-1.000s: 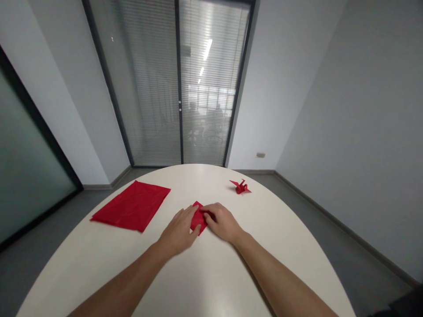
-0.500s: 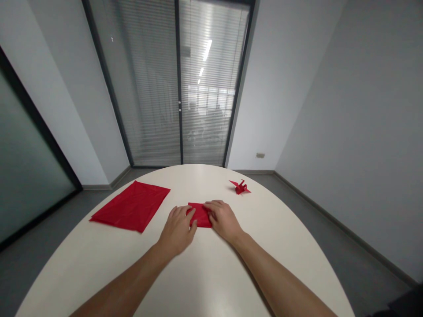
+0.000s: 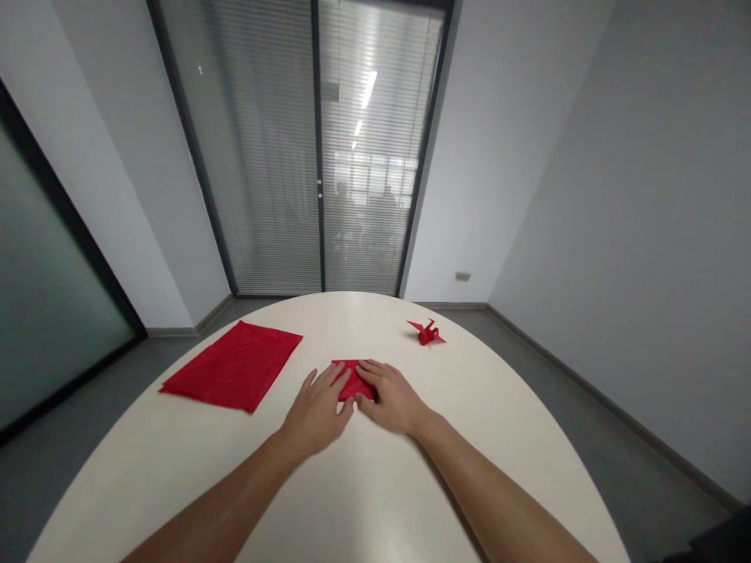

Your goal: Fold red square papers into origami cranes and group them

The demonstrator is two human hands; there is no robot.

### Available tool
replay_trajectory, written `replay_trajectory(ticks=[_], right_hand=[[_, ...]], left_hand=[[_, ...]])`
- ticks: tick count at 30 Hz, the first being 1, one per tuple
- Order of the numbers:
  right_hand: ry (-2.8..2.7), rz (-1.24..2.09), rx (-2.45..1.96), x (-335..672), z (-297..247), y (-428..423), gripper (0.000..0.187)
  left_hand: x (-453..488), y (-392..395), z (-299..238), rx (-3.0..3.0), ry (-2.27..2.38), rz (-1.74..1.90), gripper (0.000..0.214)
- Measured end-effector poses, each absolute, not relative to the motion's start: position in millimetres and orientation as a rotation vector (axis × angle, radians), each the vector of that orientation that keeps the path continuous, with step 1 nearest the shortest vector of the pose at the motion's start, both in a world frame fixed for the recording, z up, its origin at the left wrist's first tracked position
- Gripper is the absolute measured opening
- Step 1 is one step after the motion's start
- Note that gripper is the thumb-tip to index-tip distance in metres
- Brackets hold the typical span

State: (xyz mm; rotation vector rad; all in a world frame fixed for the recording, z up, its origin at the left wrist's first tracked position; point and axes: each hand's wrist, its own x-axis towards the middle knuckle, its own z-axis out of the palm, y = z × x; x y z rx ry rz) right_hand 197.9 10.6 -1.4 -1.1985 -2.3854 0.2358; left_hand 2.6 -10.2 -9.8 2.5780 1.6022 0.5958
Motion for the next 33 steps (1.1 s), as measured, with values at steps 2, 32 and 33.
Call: replay_trajectory(ticks=[2,32,33], right_hand=[[-2.413,0.249,-1.231,198,0,9,0.062],[-2.206,0.329,-1.158,194,10,5,0.009],[-2.212,0.33,-1.154,194,10,4,0.012]], left_hand=[[2,-9,-12,2.566,1.613,0.59,0.052],[2,-6,-6,2.481,1.448,0.893,0.012],[2,-6,-5,2.466,1.455,0.897,0.013]])
